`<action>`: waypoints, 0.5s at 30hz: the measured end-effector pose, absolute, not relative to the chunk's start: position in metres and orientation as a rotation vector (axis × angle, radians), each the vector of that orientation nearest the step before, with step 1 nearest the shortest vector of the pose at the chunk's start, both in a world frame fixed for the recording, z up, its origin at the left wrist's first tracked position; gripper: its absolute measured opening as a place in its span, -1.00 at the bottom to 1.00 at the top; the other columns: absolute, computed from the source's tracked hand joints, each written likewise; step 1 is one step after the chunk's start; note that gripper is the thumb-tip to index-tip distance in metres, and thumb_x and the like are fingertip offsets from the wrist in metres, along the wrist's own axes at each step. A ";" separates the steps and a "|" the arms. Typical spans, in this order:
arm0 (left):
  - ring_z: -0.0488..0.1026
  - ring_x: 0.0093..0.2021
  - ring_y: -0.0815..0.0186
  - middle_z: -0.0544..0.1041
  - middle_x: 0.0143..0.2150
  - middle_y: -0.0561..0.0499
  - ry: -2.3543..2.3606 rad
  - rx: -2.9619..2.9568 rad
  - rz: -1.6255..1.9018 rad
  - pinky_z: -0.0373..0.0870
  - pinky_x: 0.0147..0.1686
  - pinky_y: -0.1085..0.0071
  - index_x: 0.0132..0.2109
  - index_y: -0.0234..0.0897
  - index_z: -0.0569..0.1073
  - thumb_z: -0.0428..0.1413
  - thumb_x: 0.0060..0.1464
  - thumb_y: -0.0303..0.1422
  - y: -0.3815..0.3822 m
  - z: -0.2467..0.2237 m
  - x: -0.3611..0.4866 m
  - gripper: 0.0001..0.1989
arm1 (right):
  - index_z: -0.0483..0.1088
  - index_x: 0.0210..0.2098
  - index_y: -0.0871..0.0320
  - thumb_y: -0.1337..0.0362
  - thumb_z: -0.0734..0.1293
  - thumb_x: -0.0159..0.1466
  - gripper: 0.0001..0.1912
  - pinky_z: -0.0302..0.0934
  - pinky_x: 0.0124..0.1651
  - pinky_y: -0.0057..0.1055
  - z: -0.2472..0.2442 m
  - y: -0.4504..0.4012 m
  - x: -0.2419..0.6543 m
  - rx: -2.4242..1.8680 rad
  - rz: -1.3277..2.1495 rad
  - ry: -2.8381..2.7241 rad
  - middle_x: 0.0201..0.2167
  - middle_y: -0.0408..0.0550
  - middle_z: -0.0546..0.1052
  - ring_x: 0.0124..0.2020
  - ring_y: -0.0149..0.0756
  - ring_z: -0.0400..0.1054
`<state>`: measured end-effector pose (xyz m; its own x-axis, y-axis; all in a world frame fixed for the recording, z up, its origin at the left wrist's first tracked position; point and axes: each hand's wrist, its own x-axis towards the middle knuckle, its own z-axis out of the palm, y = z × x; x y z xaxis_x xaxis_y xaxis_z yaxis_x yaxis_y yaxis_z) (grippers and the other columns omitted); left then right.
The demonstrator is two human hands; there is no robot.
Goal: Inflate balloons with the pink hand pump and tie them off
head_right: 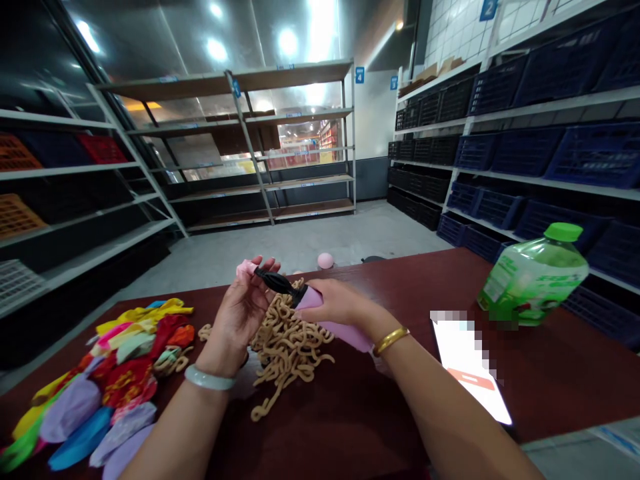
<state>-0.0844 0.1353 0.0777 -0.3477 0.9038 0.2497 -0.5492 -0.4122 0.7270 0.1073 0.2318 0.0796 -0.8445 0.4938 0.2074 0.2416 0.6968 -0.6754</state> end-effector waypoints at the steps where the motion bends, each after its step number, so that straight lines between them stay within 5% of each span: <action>1: 0.40 0.15 0.13 0.52 0.07 -0.13 0.669 0.804 1.898 0.44 0.03 0.18 -0.01 -0.25 0.48 0.11 0.19 -0.24 0.135 0.077 -0.084 -0.73 | 0.45 -0.07 0.13 0.04 0.43 0.09 -0.53 0.22 -0.21 -0.34 0.080 0.232 0.108 -0.541 0.973 -2.523 -0.17 -0.04 0.56 -0.22 -0.19 0.39; 9: 0.36 0.18 0.15 0.49 0.09 -0.13 0.620 0.891 1.897 0.40 0.09 0.15 -0.04 -0.25 0.50 0.11 0.19 -0.28 0.132 0.081 -0.083 -0.77 | 0.37 0.10 0.14 0.04 0.39 0.17 -0.45 0.22 0.02 -0.30 0.086 0.228 0.116 -0.388 1.246 -2.487 0.02 -0.02 0.50 -0.02 -0.16 0.37; 15: 0.49 0.01 0.19 0.57 -0.06 -0.12 0.700 0.894 1.989 0.40 0.07 0.15 -0.22 -0.28 0.50 0.25 0.05 -0.27 0.134 0.079 -0.081 -0.81 | 0.34 0.13 0.12 0.06 0.39 0.17 -0.43 0.23 0.06 -0.31 0.083 0.230 0.115 -0.349 1.260 -2.485 0.06 -0.03 0.48 0.01 -0.17 0.36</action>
